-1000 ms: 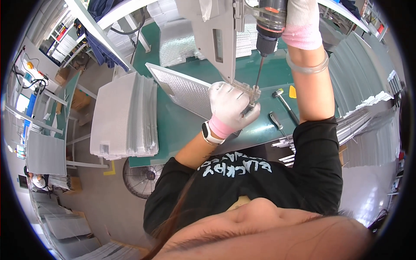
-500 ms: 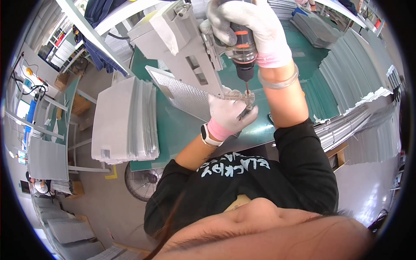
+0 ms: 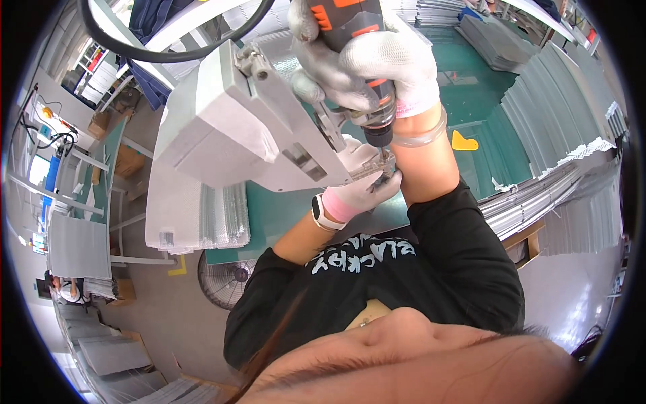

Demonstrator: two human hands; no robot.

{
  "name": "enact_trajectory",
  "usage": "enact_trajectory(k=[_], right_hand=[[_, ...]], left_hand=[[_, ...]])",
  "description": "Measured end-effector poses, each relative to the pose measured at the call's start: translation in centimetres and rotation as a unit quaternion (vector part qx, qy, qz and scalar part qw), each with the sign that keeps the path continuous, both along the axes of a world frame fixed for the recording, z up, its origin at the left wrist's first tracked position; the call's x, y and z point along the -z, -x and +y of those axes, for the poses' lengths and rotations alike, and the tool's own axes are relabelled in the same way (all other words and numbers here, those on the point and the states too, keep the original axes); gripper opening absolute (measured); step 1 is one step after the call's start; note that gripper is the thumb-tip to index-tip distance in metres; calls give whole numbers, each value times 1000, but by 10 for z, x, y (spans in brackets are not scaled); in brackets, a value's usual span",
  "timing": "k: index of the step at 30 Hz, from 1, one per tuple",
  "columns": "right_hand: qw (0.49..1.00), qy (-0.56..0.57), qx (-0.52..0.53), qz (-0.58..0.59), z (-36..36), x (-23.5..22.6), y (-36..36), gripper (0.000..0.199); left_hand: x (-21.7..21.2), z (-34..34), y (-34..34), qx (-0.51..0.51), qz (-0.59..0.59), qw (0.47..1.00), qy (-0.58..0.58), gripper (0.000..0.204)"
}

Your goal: Assemble metal-framed mesh filter panels using a power drill, a manual screwdriver, and a hammer.

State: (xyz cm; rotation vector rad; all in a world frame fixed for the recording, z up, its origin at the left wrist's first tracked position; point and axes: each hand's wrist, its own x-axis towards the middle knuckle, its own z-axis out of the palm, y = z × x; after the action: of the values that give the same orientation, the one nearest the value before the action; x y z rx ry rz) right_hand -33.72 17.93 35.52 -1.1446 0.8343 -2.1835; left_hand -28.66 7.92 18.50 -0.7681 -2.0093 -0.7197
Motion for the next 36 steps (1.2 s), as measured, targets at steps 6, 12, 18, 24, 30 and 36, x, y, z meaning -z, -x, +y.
enact_trajectory(k=[6,12,18,24,30,36], right_hand=[[976,92,-145,135,-13,16,26,28],[998,54,-21,-1,5,7,12,43],[954,182,237,5,20,-34,39,23],[986,40,87,138,53,-68,53,31],[756,-142,531,357,44,-77,44,56],[728,-4,563,391,48,-46,108,53]], left_hand=[[-8,3,-6,-8,-19,1000,3,16],[8,-4,-12,-28,-24,999,-4,23],[4,-15,-28,-30,49,998,19,23],[41,-91,-106,78,5,989,128,37],[191,-135,-192,71,-229,918,315,17],[121,-105,-144,14,-157,915,370,37]])
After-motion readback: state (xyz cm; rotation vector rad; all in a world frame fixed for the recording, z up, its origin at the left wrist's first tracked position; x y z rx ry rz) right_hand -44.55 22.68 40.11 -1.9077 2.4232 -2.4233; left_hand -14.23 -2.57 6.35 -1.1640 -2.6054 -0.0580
